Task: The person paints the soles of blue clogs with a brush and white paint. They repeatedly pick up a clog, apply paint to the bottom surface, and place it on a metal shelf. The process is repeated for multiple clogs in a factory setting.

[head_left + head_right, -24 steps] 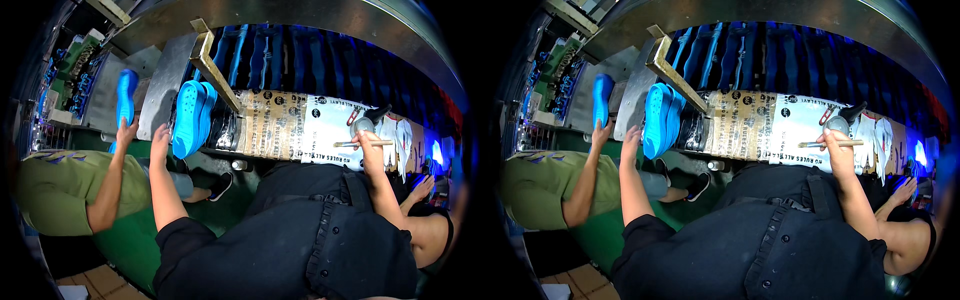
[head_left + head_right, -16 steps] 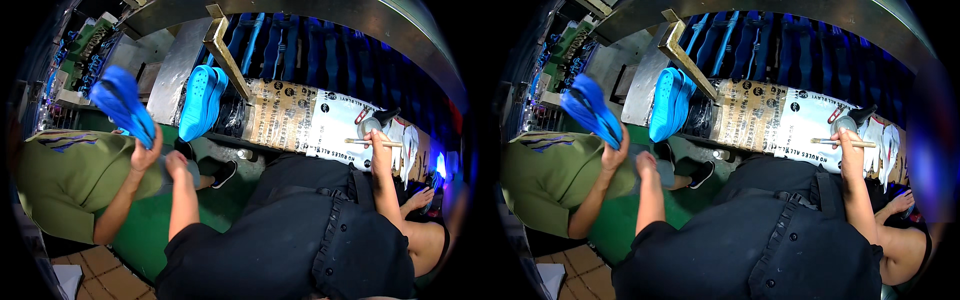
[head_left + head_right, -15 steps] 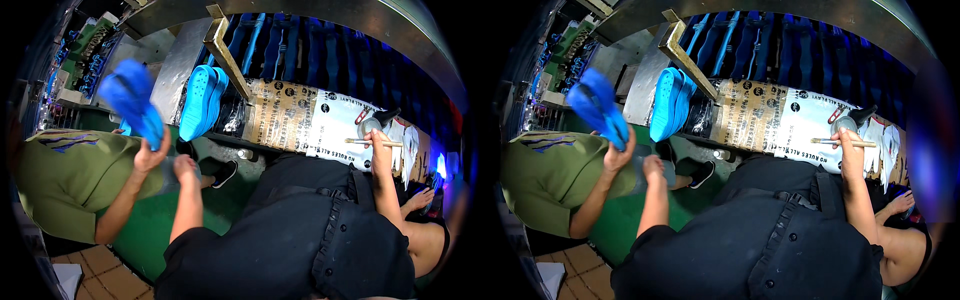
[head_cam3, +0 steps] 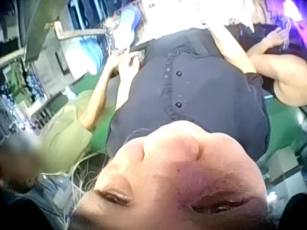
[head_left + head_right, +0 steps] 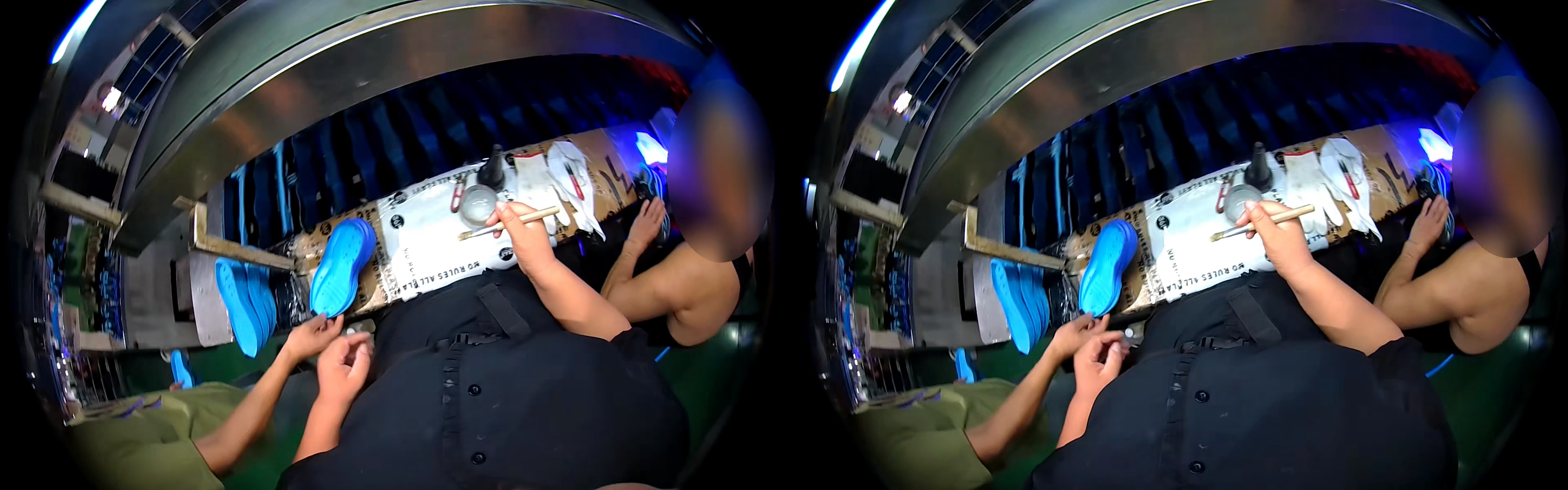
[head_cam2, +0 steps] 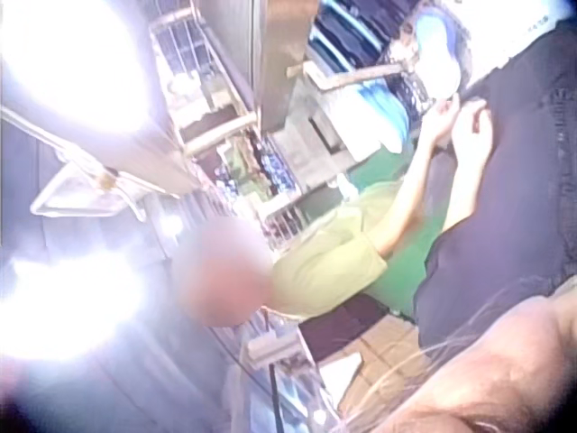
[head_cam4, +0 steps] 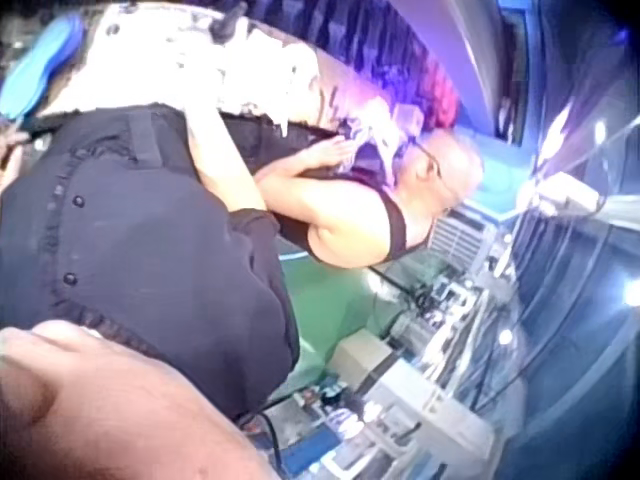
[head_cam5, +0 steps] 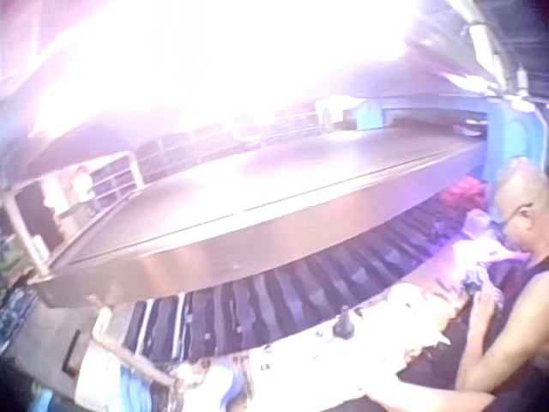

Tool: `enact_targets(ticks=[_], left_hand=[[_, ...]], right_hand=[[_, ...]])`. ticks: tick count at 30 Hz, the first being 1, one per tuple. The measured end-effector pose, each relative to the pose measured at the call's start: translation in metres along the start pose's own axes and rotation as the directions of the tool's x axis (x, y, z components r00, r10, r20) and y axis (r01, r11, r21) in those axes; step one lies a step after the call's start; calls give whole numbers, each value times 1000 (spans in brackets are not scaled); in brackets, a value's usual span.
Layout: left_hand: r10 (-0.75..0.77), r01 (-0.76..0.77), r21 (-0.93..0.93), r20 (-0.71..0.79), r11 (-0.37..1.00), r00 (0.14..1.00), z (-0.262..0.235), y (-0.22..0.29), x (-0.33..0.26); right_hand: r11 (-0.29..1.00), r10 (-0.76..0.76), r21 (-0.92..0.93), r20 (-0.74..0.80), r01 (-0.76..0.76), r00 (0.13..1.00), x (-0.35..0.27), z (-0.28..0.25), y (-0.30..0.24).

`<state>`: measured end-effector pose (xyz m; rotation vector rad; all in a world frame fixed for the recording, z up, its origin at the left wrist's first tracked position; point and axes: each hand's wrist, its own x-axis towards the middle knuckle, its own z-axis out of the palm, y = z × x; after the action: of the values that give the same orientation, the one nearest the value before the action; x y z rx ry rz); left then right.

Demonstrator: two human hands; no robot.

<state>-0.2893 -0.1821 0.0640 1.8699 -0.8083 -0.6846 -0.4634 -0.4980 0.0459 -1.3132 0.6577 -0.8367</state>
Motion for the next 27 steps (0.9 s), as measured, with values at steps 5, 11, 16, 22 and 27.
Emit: enact_targets(ticks=[5,11,16,22,27], left_hand=[[433,-167,708,-214,687,876,-14,-18,110],[-122,216,823,-178,526,976,0,-90,138],[-5,134,682,-188,719,982,13,-110,120],[-483,515,-426,190,744,855,-8,-99,129],[-319,396,-728,251,559,914,13,-62,117]], right_hand=[[1000,18,25,-101,-16,995,-19,-37,7],[997,54,66,-143,-45,988,-27,-60,9],[996,59,73,-195,-46,979,-25,-70,17],[990,-65,-137,-279,27,958,-10,-87,16],[925,-53,-381,-140,-4,989,18,-80,19]])
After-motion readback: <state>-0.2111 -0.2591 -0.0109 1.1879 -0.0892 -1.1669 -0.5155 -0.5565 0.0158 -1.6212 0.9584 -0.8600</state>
